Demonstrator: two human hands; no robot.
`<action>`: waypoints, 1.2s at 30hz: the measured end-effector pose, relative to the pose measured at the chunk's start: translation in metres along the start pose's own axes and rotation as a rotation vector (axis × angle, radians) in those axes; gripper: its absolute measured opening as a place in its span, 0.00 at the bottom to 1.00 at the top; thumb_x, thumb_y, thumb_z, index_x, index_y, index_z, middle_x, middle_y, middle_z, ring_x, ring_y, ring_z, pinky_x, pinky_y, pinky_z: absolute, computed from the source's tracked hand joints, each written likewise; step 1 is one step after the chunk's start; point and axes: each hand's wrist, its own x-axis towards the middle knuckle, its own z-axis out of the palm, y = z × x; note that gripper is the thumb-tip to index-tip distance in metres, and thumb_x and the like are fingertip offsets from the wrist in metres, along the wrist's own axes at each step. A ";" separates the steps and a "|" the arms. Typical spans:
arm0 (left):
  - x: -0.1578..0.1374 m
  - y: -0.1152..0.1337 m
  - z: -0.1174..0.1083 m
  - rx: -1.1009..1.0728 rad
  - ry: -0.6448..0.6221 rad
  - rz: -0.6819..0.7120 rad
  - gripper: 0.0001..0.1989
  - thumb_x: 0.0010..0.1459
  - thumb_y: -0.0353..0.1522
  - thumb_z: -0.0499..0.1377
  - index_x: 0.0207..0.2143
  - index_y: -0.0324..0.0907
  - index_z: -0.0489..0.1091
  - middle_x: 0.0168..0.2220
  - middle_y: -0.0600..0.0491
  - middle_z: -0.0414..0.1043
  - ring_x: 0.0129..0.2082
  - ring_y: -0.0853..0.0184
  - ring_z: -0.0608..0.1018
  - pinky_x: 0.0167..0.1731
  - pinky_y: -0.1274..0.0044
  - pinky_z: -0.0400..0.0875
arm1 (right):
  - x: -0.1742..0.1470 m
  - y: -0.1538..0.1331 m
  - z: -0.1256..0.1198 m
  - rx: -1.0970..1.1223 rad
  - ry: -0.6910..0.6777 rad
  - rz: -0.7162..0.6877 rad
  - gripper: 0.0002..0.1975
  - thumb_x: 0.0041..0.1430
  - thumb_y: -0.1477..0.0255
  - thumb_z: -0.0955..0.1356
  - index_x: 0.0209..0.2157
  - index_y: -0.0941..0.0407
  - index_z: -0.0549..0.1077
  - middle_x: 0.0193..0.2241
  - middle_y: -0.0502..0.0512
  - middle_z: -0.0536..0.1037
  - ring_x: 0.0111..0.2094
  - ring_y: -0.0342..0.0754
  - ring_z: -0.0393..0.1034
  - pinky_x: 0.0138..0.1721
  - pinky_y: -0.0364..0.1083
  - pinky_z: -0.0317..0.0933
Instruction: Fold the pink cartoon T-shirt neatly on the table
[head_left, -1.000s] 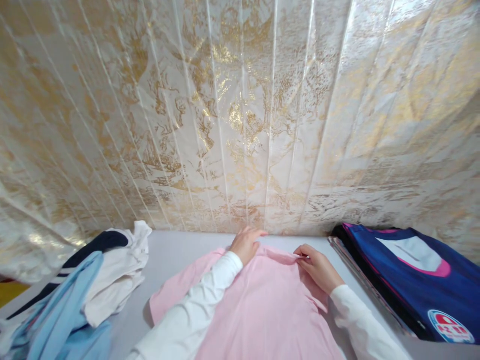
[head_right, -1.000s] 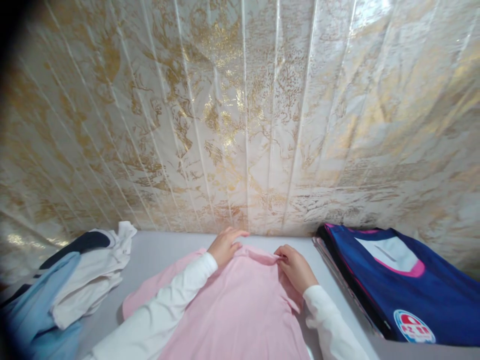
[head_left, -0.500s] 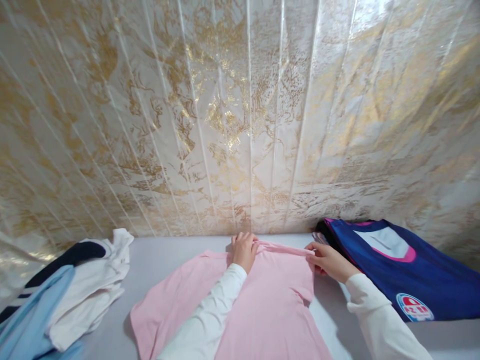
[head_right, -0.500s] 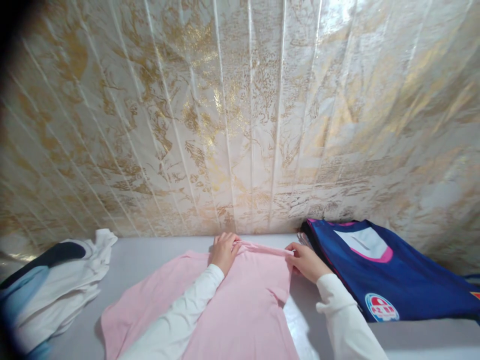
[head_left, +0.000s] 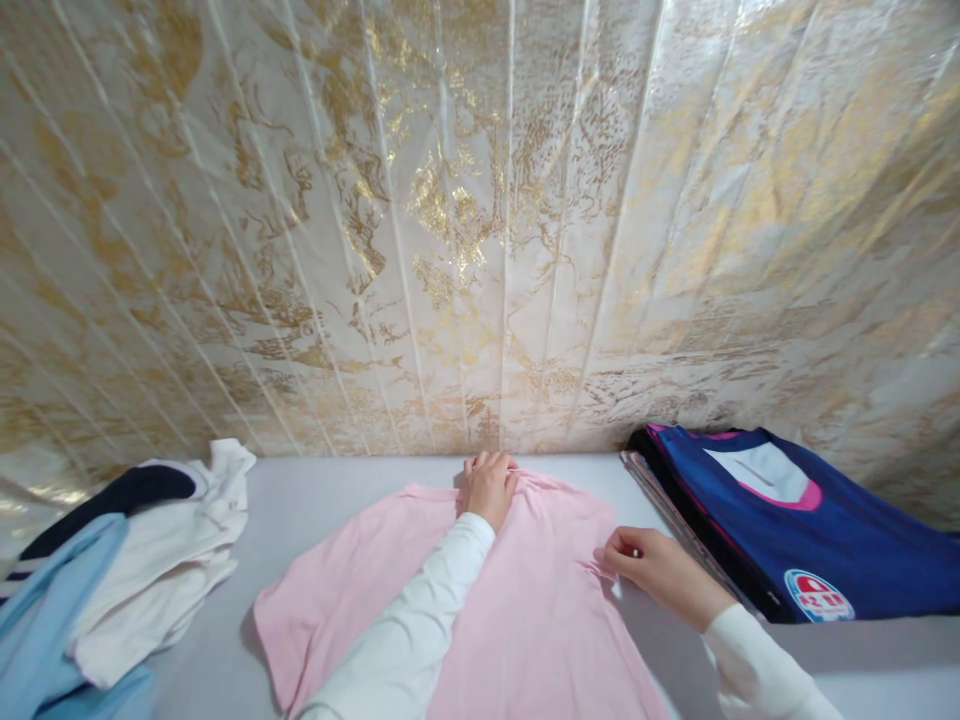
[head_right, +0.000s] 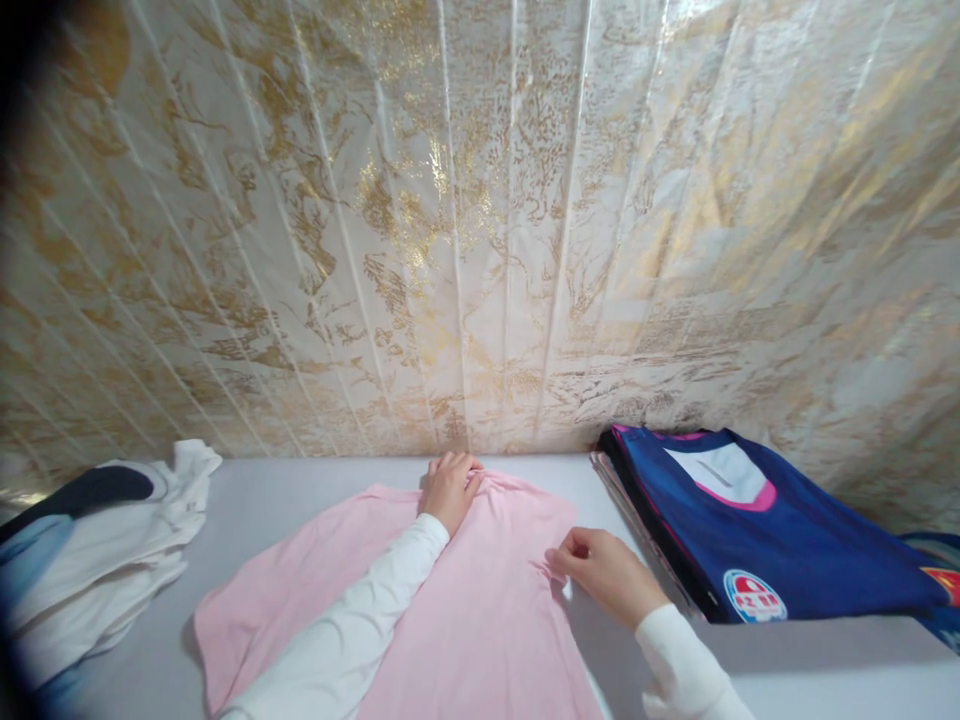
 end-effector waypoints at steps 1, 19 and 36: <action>0.000 0.000 0.000 0.002 0.007 -0.002 0.02 0.61 0.30 0.56 0.34 0.44 0.67 0.36 0.56 0.72 0.41 0.64 0.68 0.42 0.71 0.55 | -0.001 -0.004 0.001 0.020 0.012 -0.027 0.15 0.51 0.61 0.64 0.19 0.55 0.68 0.18 0.49 0.72 0.22 0.43 0.64 0.23 0.41 0.50; 0.001 0.000 0.001 0.051 -0.007 -0.023 0.01 0.61 0.32 0.57 0.34 0.45 0.68 0.37 0.55 0.71 0.42 0.63 0.68 0.46 0.67 0.54 | -0.004 0.009 0.002 -0.133 0.090 0.090 0.09 0.56 0.78 0.58 0.24 0.52 0.57 0.12 0.43 0.71 0.12 0.39 0.63 0.17 0.37 0.50; -0.021 -0.055 -0.073 0.162 -0.191 -0.194 0.11 0.61 0.34 0.57 0.45 0.40 0.67 0.45 0.50 0.68 0.46 0.62 0.70 0.46 0.67 0.63 | -0.006 0.012 0.001 -0.357 0.230 -0.027 0.04 0.54 0.75 0.60 0.30 0.53 0.64 0.25 0.54 0.76 0.21 0.48 0.71 0.21 0.43 0.56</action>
